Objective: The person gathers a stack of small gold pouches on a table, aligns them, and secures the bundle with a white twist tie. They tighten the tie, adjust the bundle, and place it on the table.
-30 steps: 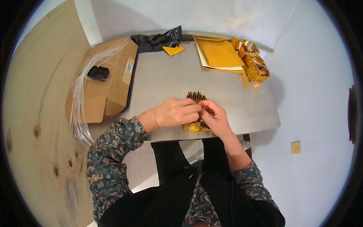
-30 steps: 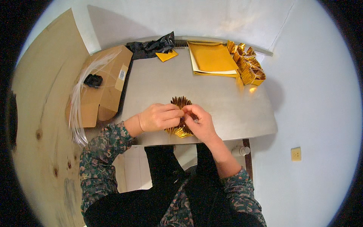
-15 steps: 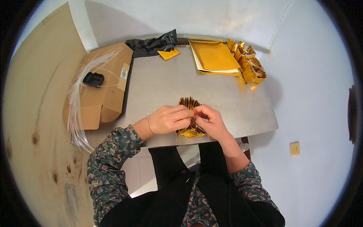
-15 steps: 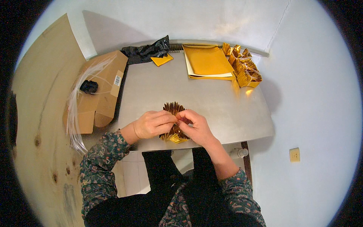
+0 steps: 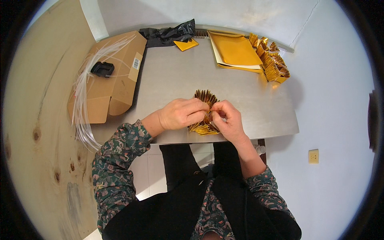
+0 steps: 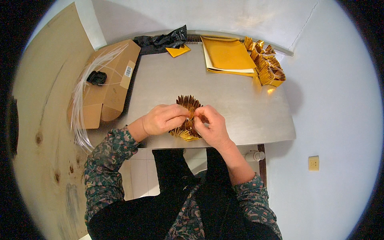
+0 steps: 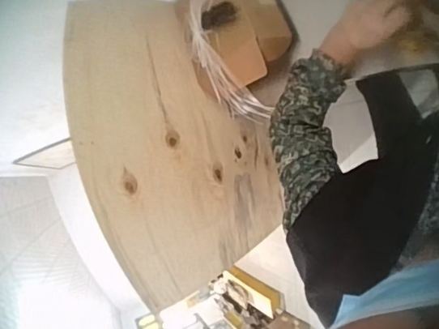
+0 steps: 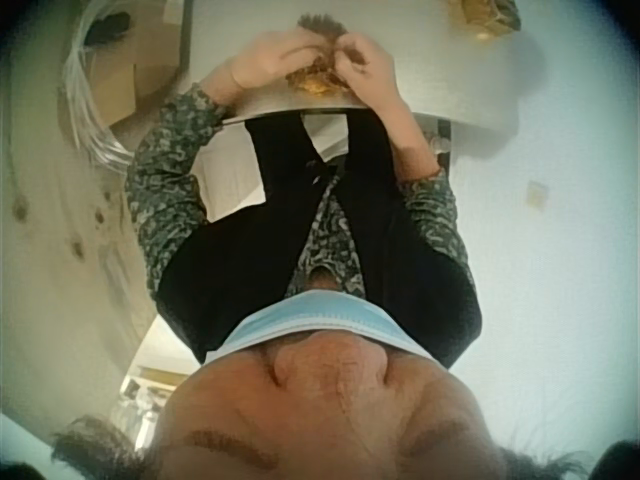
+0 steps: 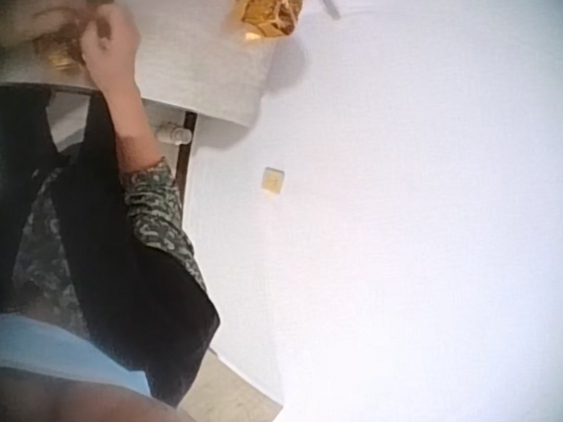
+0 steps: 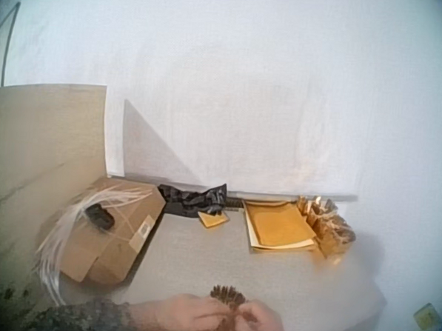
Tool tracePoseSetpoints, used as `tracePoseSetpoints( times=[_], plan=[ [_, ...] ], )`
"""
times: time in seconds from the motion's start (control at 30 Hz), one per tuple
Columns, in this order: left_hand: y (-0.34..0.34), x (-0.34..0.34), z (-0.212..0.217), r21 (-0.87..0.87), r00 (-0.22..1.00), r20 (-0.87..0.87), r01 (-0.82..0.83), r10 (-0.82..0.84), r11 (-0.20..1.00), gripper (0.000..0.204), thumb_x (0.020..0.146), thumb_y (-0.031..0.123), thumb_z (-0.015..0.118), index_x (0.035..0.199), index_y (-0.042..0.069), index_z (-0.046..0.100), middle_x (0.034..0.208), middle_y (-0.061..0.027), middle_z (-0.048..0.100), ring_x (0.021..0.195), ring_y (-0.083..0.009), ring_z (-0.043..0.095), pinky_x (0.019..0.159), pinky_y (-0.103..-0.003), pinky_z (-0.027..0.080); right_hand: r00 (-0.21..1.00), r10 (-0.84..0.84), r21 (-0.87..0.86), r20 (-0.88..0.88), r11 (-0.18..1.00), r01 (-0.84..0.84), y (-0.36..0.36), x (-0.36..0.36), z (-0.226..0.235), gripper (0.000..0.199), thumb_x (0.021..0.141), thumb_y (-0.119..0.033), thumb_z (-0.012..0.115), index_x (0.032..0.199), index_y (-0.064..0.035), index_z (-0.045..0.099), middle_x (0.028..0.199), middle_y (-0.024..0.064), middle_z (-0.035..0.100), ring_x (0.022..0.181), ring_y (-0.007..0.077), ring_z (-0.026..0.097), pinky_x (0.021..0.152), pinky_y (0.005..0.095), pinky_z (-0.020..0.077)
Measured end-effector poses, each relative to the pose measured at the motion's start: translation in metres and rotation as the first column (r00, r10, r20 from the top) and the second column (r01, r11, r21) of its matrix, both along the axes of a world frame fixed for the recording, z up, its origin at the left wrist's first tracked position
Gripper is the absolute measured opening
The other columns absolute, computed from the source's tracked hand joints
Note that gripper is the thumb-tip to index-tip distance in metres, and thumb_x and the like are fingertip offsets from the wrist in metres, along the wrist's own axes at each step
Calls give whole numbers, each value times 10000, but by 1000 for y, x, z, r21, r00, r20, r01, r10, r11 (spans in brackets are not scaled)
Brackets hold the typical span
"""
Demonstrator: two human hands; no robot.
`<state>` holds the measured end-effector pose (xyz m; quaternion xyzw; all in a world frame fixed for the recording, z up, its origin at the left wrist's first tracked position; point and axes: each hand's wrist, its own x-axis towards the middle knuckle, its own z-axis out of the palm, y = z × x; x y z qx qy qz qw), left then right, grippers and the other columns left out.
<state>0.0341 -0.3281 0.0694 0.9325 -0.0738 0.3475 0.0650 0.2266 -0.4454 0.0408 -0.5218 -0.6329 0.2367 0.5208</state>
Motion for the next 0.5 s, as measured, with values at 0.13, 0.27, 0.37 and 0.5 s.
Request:
tracePoseSetpoints(
  times=[0.13,0.27,0.37,0.5],
  plan=[
    [4,3,1,119,999,34,20,-24,993,143,784,63,678,900,10,613,1027,-118,648,857,-264,677,651,-324,589,997,77,20,-5,997,-76,4,2,4,187,907,-4,648,1094,-4,634,954,100,641,816,153,650,727,283,557],
    [10,6,-1,119,998,56,28,-34,992,152,775,55,686,901,5,617,1024,-126,641,843,-256,676,619,-317,586,992,120,-22,-36,992,-121,13,7,4,177,913,-10,653,1090,-5,655,967,90,642,825,145,649,738,269,547],
    [16,3,-9,92,999,53,5,-10,996,167,767,52,692,914,6,629,1023,-126,630,825,-246,672,599,-313,580,988,139,-43,-65,989,-142,22,8,-3,158,915,-14,652,1072,-4,663,959,76,641,825,134,640,734,264,536],
    [29,-4,-23,71,999,35,-10,7,997,184,768,52,696,941,11,649,1016,-118,619,794,-240,665,590,-311,573,982,168,-51,-83,984,-172,37,6,-16,153,913,-15,653,1064,-8,668,951,70,641,829,131,636,736,268,535]
  ],
)
